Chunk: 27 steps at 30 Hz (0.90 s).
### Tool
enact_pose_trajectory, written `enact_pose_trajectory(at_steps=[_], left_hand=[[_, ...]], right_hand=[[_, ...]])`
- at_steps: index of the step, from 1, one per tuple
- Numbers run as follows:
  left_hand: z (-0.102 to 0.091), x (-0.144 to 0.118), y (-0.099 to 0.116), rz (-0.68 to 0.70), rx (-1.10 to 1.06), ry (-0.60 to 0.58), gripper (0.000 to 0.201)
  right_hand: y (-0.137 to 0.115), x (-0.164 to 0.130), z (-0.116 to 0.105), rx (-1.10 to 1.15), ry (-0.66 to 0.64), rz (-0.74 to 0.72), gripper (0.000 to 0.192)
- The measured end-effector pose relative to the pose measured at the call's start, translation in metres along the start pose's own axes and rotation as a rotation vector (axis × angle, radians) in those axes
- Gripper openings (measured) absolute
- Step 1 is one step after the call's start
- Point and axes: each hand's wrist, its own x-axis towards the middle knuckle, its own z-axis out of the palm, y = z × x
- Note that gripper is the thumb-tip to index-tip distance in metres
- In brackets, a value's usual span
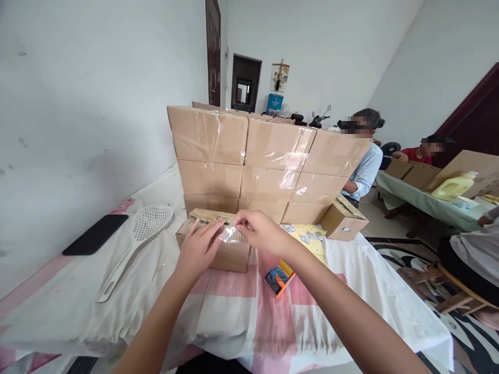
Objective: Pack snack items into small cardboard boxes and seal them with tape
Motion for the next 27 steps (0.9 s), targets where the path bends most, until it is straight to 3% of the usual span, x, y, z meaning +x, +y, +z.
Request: enact_pose_trajectory(at_steps=[3,5,8,10,13,17,23,27], left_hand=[[0.002,-0.01,-0.002,0.01,0.019,0.046,0.033],[0.007,-0.013,-0.004,0.028,0.036,0.137,0.023],[0.02,-0.014,-0.008,0.117,0.056,0.361,0.008],[0.028,-0.014,-0.012,0.186,0.069,0.474,0.006],[0.034,-0.013,-0.017,0.215,0.081,0.524,0.005],[0.036,-0.015,-0.018,0.237,0.095,0.553,0.007],[0.047,-0.023,-0.016,0.12,0.142,0.734,0.013],[0.05,-0.029,-0.019,0.086,0.144,0.703,0.013]], right_hand=[[0.003,0.015,-0.002,-0.113,-0.03,-0.064,0.012],[0.003,0.026,0.0,-0.124,-0.033,-0.097,0.02],[0.006,0.045,0.008,0.001,-0.093,-0.126,0.065],[0.012,0.059,0.015,0.147,-0.145,-0.116,0.085],[0.028,0.077,0.03,0.285,-0.138,-0.073,0.085],[0.052,0.091,0.049,0.248,-0.11,-0.057,0.082],[0.069,0.093,0.06,0.343,-0.125,-0.037,0.078],[0.073,0.092,0.065,0.323,-0.09,-0.083,0.068]])
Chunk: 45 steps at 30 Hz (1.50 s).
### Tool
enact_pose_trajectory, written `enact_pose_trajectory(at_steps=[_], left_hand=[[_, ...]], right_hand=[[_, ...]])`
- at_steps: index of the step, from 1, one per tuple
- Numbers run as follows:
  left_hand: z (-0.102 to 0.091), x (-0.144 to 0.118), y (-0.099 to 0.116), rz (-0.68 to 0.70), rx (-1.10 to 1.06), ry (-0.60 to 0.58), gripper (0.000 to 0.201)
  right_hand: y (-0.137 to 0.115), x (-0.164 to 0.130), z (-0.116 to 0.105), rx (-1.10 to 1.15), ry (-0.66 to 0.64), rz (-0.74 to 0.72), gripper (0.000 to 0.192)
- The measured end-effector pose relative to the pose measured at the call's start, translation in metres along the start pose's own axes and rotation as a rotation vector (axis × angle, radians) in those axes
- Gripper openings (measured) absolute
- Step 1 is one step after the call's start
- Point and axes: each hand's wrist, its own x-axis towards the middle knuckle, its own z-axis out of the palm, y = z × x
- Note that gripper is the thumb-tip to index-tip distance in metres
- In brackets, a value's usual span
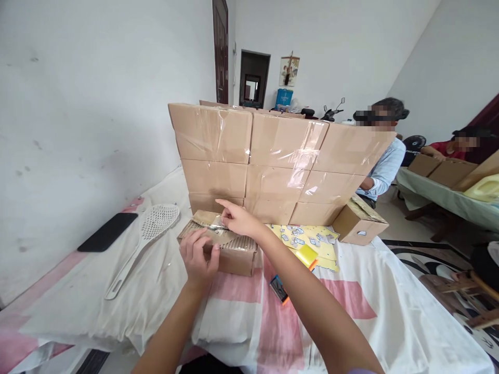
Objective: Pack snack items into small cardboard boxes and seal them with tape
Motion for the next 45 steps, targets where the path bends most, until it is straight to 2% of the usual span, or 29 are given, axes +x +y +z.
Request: enact_pose_trajectory(at_steps=[3,6,10,19,24,33,37,39,41,45], left_hand=[[-0.004,0.0,-0.002,-0.007,-0.002,-0.091,0.02],[-0.006,0.0,-0.001,-0.007,0.0,-0.132,0.022],[-0.007,0.0,0.001,0.001,-0.002,-0.157,0.023],[-0.005,-0.002,0.002,-0.009,0.001,-0.144,0.019],[-0.004,-0.005,-0.001,-0.047,0.015,-0.095,0.016],[-0.005,-0.005,-0.003,-0.05,0.046,-0.104,0.018],[-0.005,-0.004,-0.003,-0.059,0.042,-0.117,0.018],[-0.004,-0.004,-0.004,-0.064,0.023,-0.12,0.018],[-0.002,-0.004,-0.005,-0.06,-0.006,-0.098,0.021],[-0.002,-0.006,-0.006,-0.063,-0.056,-0.011,0.042]], right_hand=[[-0.002,-0.004,0.002,-0.092,0.026,-0.043,0.059],[-0.01,-0.01,0.002,-0.216,0.02,-0.071,0.054],[-0.019,-0.013,0.001,-0.354,-0.005,-0.076,0.054],[-0.02,-0.017,0.003,-0.403,0.03,-0.159,0.048],[-0.027,-0.023,0.002,-0.366,0.104,-0.262,0.044],[-0.025,-0.027,0.003,-0.275,0.2,-0.383,0.035],[-0.027,-0.031,0.005,-0.087,0.289,-0.432,0.028],[-0.031,-0.034,0.004,0.043,0.36,-0.434,0.025],[-0.036,-0.036,0.002,0.089,0.351,-0.389,0.025],[-0.041,-0.035,0.002,-0.168,0.195,-0.249,0.024]])
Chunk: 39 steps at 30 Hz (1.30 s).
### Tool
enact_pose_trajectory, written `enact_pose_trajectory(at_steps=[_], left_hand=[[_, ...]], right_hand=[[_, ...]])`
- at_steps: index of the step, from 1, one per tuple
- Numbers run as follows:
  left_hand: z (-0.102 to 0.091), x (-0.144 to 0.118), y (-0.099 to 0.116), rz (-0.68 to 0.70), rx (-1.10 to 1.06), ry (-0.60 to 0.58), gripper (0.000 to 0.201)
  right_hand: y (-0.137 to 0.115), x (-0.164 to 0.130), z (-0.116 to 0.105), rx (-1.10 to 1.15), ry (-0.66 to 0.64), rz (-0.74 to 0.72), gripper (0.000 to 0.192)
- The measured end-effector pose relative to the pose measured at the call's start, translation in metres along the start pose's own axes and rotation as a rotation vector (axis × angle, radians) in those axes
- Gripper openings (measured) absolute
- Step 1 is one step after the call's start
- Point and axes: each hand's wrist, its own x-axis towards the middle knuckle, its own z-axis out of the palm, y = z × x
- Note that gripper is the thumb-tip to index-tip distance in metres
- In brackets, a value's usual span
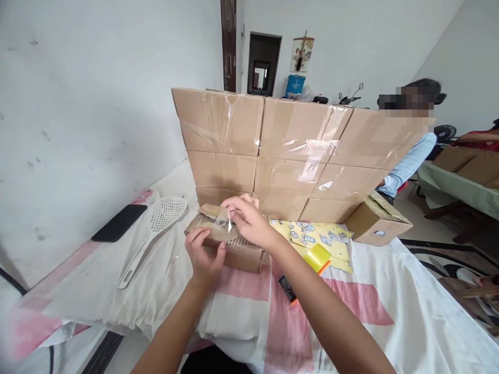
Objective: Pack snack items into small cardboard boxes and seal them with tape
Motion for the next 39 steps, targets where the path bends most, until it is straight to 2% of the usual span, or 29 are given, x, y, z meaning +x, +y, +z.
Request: enact_pose_trajectory(at_steps=[2,5,7,11,17,20,27,31,39], left_hand=[[-0.002,0.0,0.0,0.002,0.003,0.006,0.045],[-0.004,0.0,0.0,0.033,0.031,-0.052,0.031],[-0.006,0.001,0.0,0.049,0.017,-0.092,0.024],[-0.006,0.003,-0.001,0.055,-0.031,-0.124,0.025],[-0.005,0.002,-0.001,0.043,0.017,-0.125,0.026],[-0.005,0.001,0.0,0.034,0.026,-0.14,0.026],[-0.006,0.002,0.001,0.042,0.032,-0.136,0.028],[-0.009,0.006,0.002,0.049,0.014,-0.194,0.031],[-0.01,0.01,0.007,0.027,0.035,-0.186,0.023]], right_hand=[[-0.001,0.001,0.002,-0.142,-0.093,0.019,0.024],[-0.002,0.002,0.006,-0.241,-0.157,0.006,0.03],[-0.002,0.003,0.007,-0.285,-0.162,-0.021,0.035],[-0.002,0.005,0.008,-0.371,-0.175,-0.061,0.038],[0.0,0.01,0.01,-0.51,-0.09,-0.004,0.039],[0.004,0.012,0.009,-0.51,-0.063,0.025,0.037],[0.007,0.011,0.009,-0.426,-0.117,0.033,0.036],[0.008,0.01,0.011,-0.491,-0.143,0.051,0.035],[0.005,0.008,0.017,-0.605,-0.159,0.111,0.047]])
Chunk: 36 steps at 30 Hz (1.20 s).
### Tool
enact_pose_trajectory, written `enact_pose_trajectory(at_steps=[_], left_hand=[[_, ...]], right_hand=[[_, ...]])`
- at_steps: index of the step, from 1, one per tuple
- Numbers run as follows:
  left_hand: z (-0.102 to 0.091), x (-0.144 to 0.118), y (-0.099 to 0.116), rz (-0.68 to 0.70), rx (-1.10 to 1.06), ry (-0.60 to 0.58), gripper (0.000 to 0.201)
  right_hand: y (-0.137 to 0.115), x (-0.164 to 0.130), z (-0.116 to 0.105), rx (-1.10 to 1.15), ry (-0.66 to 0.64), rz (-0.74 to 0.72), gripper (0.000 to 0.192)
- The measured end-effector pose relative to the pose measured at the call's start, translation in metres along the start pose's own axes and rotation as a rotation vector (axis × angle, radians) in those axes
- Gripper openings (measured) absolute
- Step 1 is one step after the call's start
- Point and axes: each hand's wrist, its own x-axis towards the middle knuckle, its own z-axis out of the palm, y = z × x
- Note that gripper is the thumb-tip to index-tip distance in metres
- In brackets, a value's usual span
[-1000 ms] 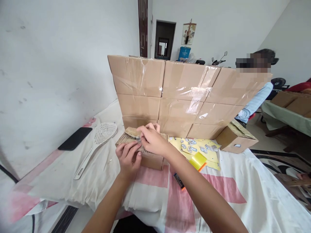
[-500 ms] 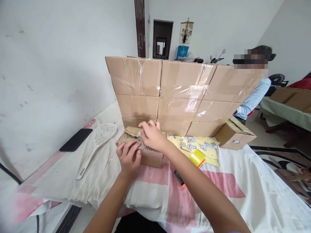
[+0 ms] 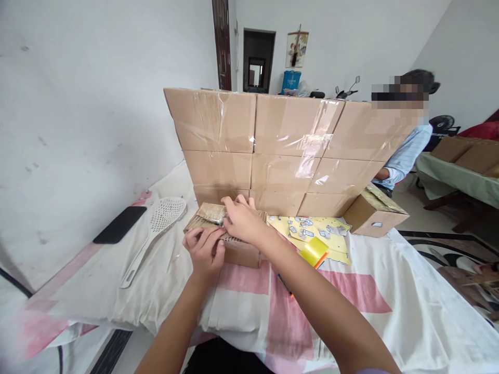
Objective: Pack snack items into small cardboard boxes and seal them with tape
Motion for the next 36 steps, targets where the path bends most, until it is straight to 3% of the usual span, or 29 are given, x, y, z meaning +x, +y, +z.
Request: enact_pose_trajectory(at_steps=[3,8,13,17,20,23,26,29,33,36], left_hand=[[0.0,-0.001,0.0,0.0,0.008,0.008,0.021],[0.002,-0.002,-0.001,0.008,0.018,0.02,0.02],[0.001,-0.003,-0.002,0.008,0.012,0.005,0.022],[0.002,-0.005,-0.006,0.043,0.013,0.021,0.024],[0.004,-0.009,-0.008,0.036,-0.002,0.023,0.026],[0.003,-0.011,-0.01,-0.014,-0.016,0.093,0.024],[0.001,-0.011,-0.013,-0.216,-0.045,0.186,0.03],[0.001,-0.007,-0.017,-0.542,-0.246,0.24,0.046],[0.009,-0.006,-0.029,-0.978,-0.646,0.265,0.05],[0.018,-0.009,-0.042,-1.097,-0.757,0.222,0.061]], right_hand=[[-0.005,-0.001,-0.002,-0.096,0.006,0.061,0.056],[-0.002,0.001,-0.002,-0.171,-0.012,0.369,0.084],[-0.004,-0.002,-0.002,-0.113,-0.059,0.399,0.046],[-0.005,-0.021,-0.013,-0.071,0.097,0.352,0.029],[0.016,-0.058,-0.03,-0.034,0.249,0.36,0.019],[0.055,-0.113,-0.051,-0.055,0.432,0.425,0.014],[0.086,-0.166,-0.067,-0.059,0.575,0.512,0.018],[0.083,-0.187,-0.065,0.115,0.499,0.456,0.031],[0.05,-0.156,-0.025,0.538,0.237,0.32,0.1],[0.034,-0.114,0.006,0.723,0.129,0.431,0.13]])
